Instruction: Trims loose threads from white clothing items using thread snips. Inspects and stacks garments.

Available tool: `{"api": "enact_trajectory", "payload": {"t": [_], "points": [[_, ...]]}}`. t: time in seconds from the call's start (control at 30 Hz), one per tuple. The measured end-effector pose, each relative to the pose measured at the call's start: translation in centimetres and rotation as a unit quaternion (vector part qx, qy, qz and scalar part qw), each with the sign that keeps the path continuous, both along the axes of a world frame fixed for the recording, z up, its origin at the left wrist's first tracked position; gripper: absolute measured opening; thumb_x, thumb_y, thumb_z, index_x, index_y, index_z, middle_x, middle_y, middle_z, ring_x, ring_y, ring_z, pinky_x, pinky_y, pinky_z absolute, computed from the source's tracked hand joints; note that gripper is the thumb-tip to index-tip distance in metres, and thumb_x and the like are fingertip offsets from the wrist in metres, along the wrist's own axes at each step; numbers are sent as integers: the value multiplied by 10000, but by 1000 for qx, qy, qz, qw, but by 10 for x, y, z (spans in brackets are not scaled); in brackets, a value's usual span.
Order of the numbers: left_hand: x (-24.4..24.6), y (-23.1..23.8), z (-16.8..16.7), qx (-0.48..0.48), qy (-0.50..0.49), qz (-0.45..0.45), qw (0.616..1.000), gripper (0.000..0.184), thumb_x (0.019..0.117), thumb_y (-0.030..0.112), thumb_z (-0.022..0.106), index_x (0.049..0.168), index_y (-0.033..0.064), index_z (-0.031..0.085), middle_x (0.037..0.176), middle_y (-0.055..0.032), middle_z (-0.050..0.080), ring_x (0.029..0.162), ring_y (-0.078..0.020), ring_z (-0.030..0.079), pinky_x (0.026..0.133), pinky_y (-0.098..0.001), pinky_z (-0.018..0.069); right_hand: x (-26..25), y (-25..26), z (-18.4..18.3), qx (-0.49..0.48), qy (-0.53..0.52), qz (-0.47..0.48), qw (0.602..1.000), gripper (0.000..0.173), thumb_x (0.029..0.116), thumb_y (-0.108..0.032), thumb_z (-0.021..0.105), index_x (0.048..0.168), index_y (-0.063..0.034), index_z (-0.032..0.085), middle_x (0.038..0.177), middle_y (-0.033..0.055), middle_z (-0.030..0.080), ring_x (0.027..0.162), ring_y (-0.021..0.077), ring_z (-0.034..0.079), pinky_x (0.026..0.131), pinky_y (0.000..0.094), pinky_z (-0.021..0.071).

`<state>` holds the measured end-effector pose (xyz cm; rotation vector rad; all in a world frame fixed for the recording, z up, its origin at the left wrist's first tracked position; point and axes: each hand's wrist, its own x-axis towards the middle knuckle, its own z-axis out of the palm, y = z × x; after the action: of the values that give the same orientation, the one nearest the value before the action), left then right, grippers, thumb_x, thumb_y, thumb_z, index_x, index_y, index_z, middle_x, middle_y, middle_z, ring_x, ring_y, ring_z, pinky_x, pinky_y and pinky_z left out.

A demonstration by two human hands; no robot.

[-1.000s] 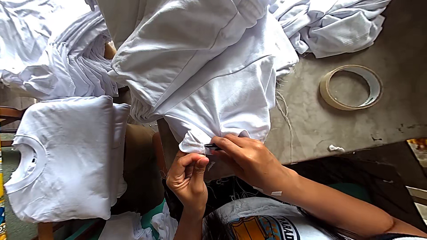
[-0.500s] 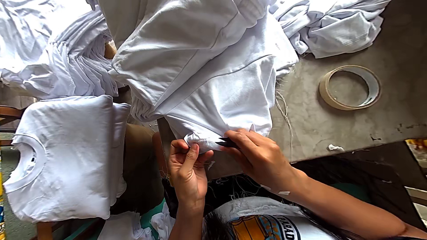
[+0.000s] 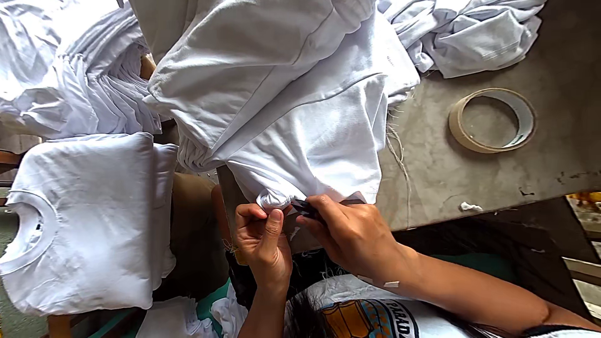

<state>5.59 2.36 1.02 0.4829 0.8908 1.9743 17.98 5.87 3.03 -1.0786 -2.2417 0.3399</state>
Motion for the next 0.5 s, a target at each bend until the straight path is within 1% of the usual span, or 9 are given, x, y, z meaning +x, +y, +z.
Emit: {"api": "enact_trajectory", "payload": {"t": [0.07, 0.17, 0.23, 0.27, 0.33, 0.37, 0.43, 0.47, 0.5], "points": [[-1, -1, -1, 2, 1, -1, 1000, 163, 882, -66, 683, 938, 86, 663, 885, -35, 719, 866, -107, 729, 849, -296, 615, -2, 0, -1, -4, 3, 3, 1000, 335, 1045, -273, 482, 935, -8, 654, 593, 43, 549, 431, 146, 493, 390, 274, 327], [-2, -2, 1, 0, -32, -7, 999, 159, 901, -80, 645, 937, 73, 668, 881, -52, 730, 850, -134, 747, 833, -315, 629, 1, 4, 0, -10, 42, -11, 999, 328, 1049, -294, 504, 955, -16, 650, 667, 61, 590, 498, 153, 527, 436, 282, 377], [-3, -3, 6, -9, -57, -20, 998, 152, 934, -76, 595, 964, 58, 660, 900, -72, 738, 839, -153, 757, 805, -323, 638, 10, 10, 3, -10, 76, -38, 996, 301, 1035, -312, 558, 989, -24, 633, 818, 103, 612, 580, 154, 539, 473, 276, 398], [-5, -3, 8, -21, -55, -28, 998, 151, 961, -67, 557, 991, 58, 637, 913, -73, 738, 830, -152, 758, 779, -319, 643, 17, 14, 4, -7, 84, -54, 995, 311, 1009, -334, 604, 1018, -24, 627, 888, 118, 611, 597, 139, 524, 477, 257, 382], [-11, -5, 12, -43, -30, -50, 997, 152, 1010, -31, 475, 1067, 71, 572, 950, -62, 730, 830, -150, 760, 735, -318, 650, 31, 23, 6, 3, 68, -73, 995, 399, 944, -403, 678, 1057, -26, 610, 969, 137, 586, 580, 118, 465, 465, 238, 322], [-15, -5, 14, -49, -19, -58, 997, 147, 1021, -14, 458, 1096, 73, 551, 967, -63, 727, 836, -154, 760, 726, -321, 651, 39, 26, 6, 4, 45, -69, 997, 447, 926, -444, 688, 1070, -27, 614, 982, 143, 578, 567, 125, 449, 454, 250, 304], [-21, -5, 16, -63, -1, -58, 996, 151, 1011, -16, 459, 1111, 71, 531, 970, -68, 725, 830, -157, 761, 720, -327, 654, 54, 31, 4, -19, 2, -41, 999, 530, 887, -515, 696, 1108, -34, 660, 1012, 167, 601, 543, 161, 486, 423, 299, 332], [-23, -5, 16, -71, 7, -56, 996, 147, 1005, -21, 471, 1107, 69, 527, 964, -69, 722, 823, -157, 761, 719, -329, 655, 59, 31, 1, -39, -11, -22, 999, 545, 871, -528, 694, 1127, -46, 682, 1024, 162, 608, 544, 166, 505, 419, 308, 356], [-24, -5, 16, -78, 14, -56, 995, 143, 1002, -22, 489, 1107, 69, 525, 959, -70, 727, 814, -158, 763, 709, -330, 656, 61, 31, -2, -55, -19, -8, 998, 519, 873, -512, 689, 1131, -62, 700, 1030, 151, 615, 549, 163, 524, 423, 308, 376]]}}
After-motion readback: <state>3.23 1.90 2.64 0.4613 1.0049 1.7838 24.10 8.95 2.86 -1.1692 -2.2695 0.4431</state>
